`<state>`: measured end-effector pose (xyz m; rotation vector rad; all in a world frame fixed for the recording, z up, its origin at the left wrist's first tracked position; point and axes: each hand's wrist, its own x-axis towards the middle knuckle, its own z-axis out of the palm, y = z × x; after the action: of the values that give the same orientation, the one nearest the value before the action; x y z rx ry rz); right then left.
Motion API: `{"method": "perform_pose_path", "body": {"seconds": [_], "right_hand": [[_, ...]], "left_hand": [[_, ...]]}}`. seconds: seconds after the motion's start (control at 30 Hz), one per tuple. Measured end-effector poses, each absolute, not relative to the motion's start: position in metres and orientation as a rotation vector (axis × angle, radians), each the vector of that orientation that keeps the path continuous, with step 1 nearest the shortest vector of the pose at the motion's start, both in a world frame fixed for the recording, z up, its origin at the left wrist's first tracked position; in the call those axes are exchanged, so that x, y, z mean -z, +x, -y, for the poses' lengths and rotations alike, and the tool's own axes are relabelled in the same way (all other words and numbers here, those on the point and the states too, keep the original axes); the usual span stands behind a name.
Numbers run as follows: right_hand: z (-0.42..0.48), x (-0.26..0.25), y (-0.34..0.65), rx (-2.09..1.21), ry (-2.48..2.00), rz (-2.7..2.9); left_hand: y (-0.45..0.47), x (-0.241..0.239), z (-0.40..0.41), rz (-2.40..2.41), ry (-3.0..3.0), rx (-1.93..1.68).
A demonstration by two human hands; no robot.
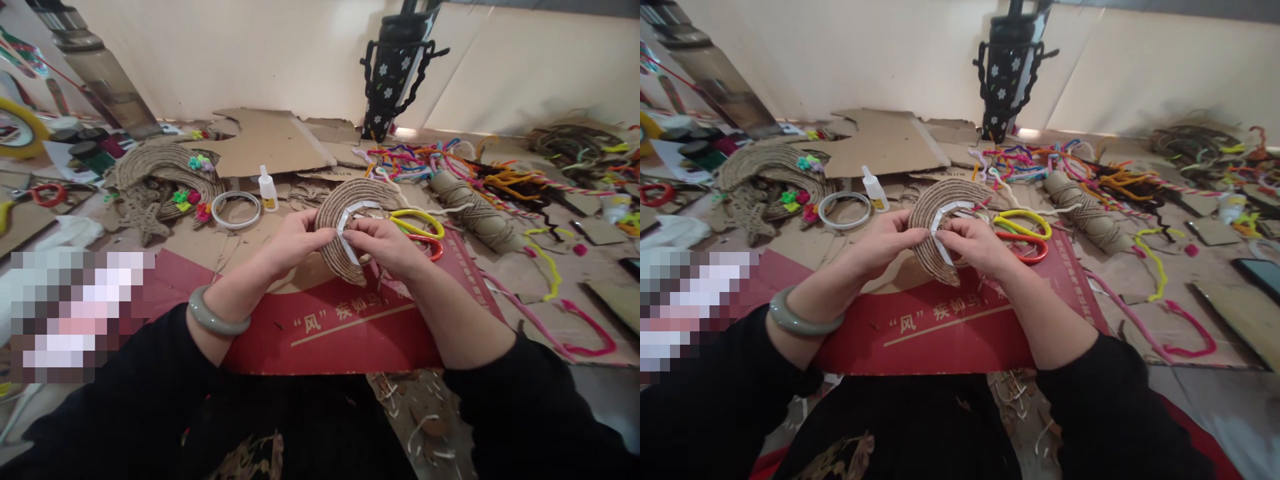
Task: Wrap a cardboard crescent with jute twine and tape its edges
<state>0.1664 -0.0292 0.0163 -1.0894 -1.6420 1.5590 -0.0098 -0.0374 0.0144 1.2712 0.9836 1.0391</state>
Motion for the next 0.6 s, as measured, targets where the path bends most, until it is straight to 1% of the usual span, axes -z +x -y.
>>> {"method": "perform_pose_path", "body": {"seconds": [0.23, 0.43, 0.6], "right_hand": [[0.0299, -0.0178, 0.1668, -1.393, -1.179, 1.752], [0.0301, -0.0196, 0.1665, -1.491, -1.17, 1.697], [0.0294, -0.0181, 0.1657, -1.43, -1.174, 1.728]], "left_hand": [[-0.0103, -0.0174, 0.0362, -1.007, 1.27, -1.065], [-0.0115, -0.0156, 0.0352, -1.032, 1.285, -1.062], [-0.0119, -0.0154, 0.0352, -1.022, 1.298, -1.064]]}}
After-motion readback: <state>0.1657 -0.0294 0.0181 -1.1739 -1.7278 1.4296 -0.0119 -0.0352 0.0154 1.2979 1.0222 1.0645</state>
